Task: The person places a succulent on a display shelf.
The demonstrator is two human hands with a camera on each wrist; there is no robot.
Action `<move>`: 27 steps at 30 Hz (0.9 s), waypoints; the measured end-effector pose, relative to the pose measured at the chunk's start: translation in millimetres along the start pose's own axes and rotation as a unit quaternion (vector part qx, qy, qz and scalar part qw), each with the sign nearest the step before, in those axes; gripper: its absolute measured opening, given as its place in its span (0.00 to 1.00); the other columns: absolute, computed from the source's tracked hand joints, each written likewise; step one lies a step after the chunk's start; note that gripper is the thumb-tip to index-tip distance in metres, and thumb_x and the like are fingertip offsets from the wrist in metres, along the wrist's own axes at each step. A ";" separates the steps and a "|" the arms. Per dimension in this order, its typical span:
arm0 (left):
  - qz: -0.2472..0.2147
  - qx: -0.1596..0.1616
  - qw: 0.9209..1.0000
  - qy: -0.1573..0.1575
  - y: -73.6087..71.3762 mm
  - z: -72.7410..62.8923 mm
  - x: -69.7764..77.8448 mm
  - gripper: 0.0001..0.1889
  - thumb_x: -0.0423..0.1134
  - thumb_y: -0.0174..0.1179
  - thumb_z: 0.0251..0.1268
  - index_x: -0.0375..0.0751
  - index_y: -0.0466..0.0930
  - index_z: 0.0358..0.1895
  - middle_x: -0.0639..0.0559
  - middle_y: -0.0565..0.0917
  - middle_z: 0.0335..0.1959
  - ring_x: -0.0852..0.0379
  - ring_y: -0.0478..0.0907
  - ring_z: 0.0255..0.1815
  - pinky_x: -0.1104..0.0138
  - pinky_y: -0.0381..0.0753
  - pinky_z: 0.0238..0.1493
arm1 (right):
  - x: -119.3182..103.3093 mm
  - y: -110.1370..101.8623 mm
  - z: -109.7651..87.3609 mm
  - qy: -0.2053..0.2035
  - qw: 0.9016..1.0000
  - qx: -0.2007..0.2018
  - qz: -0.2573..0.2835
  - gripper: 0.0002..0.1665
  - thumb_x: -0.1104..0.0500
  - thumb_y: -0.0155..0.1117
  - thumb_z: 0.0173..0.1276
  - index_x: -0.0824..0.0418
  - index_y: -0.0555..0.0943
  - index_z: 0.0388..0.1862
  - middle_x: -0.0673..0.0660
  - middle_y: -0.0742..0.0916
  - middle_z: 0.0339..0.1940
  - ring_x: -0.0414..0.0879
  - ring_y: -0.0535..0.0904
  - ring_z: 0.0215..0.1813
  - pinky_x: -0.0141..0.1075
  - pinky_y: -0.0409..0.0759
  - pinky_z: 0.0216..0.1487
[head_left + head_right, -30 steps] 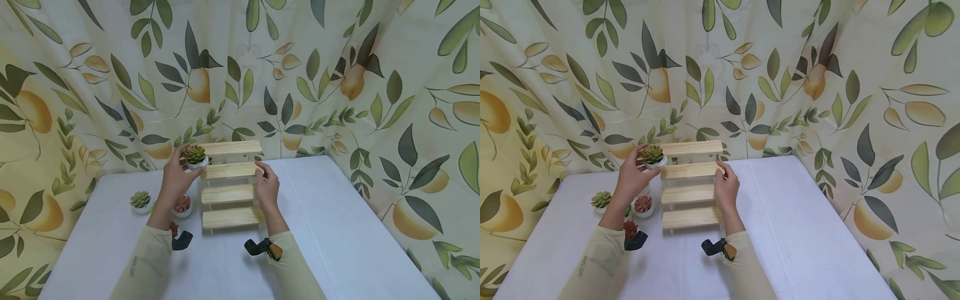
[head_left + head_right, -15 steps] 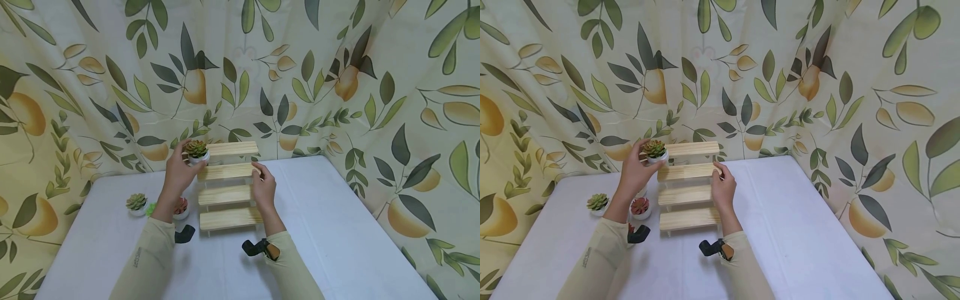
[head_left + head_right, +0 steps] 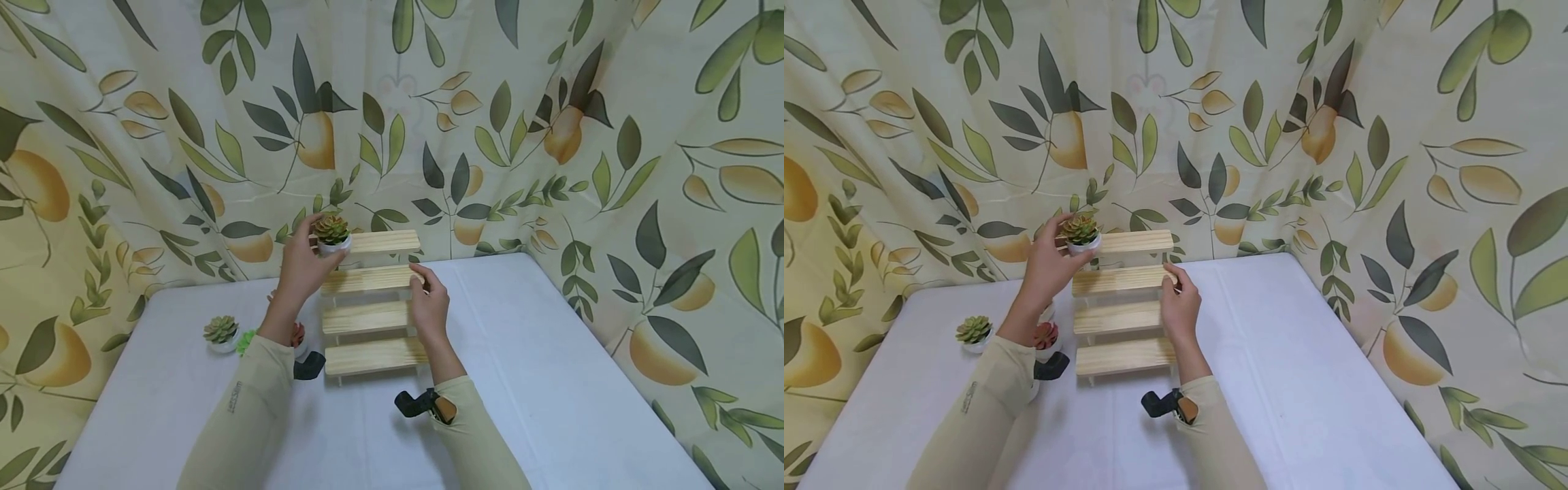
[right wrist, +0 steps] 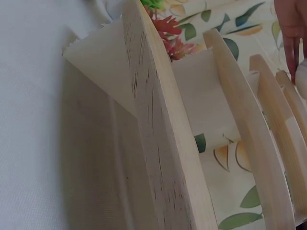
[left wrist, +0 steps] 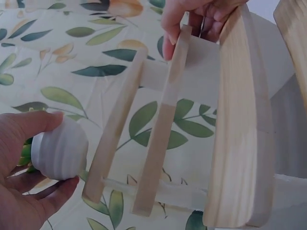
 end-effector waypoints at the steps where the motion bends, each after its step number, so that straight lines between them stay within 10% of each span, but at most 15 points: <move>1: 0.001 -0.001 1.000 0.002 1.4 2.6 0.5 0.42 0.35 0.76 0.60 0.37 0.64 0.75 0.34 0.73 0.68 0.37 0.76 0.65 0.50 0.80 0.61 | -0.1 0.0 -0.1 0.000 1.000 0.000 0.001 0.19 0.59 0.55 0.79 0.58 0.84 0.64 0.56 0.86 0.46 0.46 0.72 0.37 0.31 0.67 0.27; 27: 0.023 -0.026 0.999 -0.013 18.5 27.2 4.1 0.42 0.38 0.75 0.62 0.40 0.63 0.77 0.32 0.75 0.65 0.38 0.80 0.56 0.50 0.84 0.51 | 1.6 0.2 0.3 0.002 1.000 -0.004 0.010 0.18 0.60 0.55 0.80 0.55 0.85 0.62 0.55 0.85 0.43 0.46 0.70 0.33 0.29 0.65 0.23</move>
Point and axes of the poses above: each hand's wrist, its own z-axis towards the middle knuckle, its own y-axis out of the palm, x = y × z, the point moved 10 cm from there along z, towards the middle knuckle
